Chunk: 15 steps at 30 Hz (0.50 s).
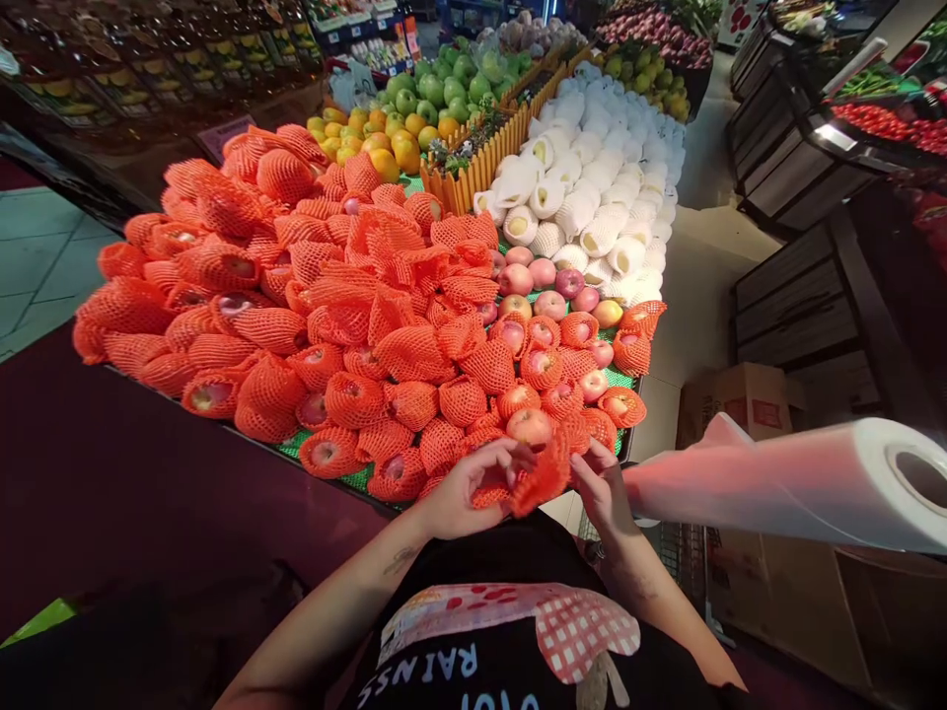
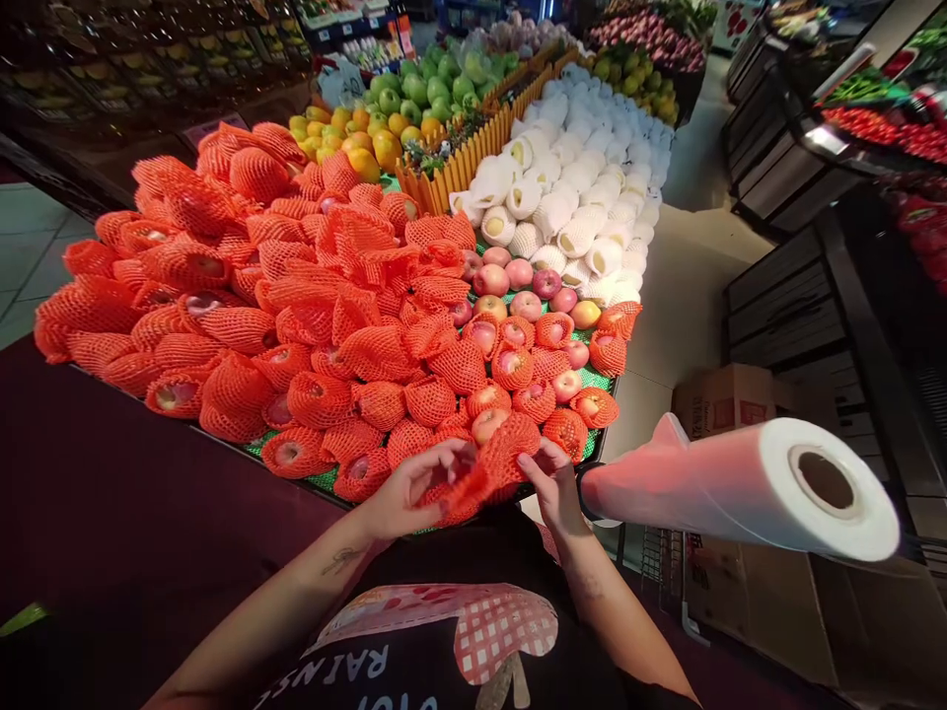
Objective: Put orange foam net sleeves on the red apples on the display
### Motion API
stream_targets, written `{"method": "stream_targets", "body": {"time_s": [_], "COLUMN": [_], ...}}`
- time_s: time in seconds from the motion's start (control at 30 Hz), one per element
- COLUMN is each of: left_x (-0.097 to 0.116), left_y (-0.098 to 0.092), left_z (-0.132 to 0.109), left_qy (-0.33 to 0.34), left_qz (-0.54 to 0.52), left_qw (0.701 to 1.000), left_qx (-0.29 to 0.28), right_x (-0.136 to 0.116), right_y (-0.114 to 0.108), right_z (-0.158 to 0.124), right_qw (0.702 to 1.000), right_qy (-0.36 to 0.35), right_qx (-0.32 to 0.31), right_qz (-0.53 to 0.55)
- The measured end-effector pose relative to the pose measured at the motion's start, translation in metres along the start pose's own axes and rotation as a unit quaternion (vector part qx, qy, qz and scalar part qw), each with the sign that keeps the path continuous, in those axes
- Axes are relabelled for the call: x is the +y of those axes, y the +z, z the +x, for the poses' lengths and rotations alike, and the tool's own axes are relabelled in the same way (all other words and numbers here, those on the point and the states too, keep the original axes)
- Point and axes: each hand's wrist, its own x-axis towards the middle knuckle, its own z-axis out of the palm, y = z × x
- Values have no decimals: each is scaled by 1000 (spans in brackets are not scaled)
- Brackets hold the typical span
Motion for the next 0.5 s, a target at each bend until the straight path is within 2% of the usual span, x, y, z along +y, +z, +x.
{"method": "stream_targets", "body": {"time_s": [0.07, 0.2, 0.27, 0.33, 0.4, 0.5], "left_x": [-3, -7, -9, -13, -19, -30], "left_y": [5, 24, 35, 45, 50, 47], "left_z": [-4, -1, 2, 4, 6, 8], "left_qy": [-10, -19, -13, -5, -17, -56], "left_qz": [-26, -34, -8, 3, -12, -56], "left_qw": [999, 999, 1000, 999, 994, 977], "left_qx": [-27, 25, 26, 54, 107, 197], "right_x": [-3, -5, -2, 4, 9, 11], "right_y": [-1, -2, -1, -1, -3, -9], "right_z": [-3, -6, -8, -9, -10, -7], "right_qw": [999, 980, 981, 987, 990, 990], "right_qy": [8, 50, 77, 91, 96, 89], "right_qx": [-50, -186, -176, -133, -100, -84], "right_qz": [-6, -46, -37, -23, -1, 70]}}
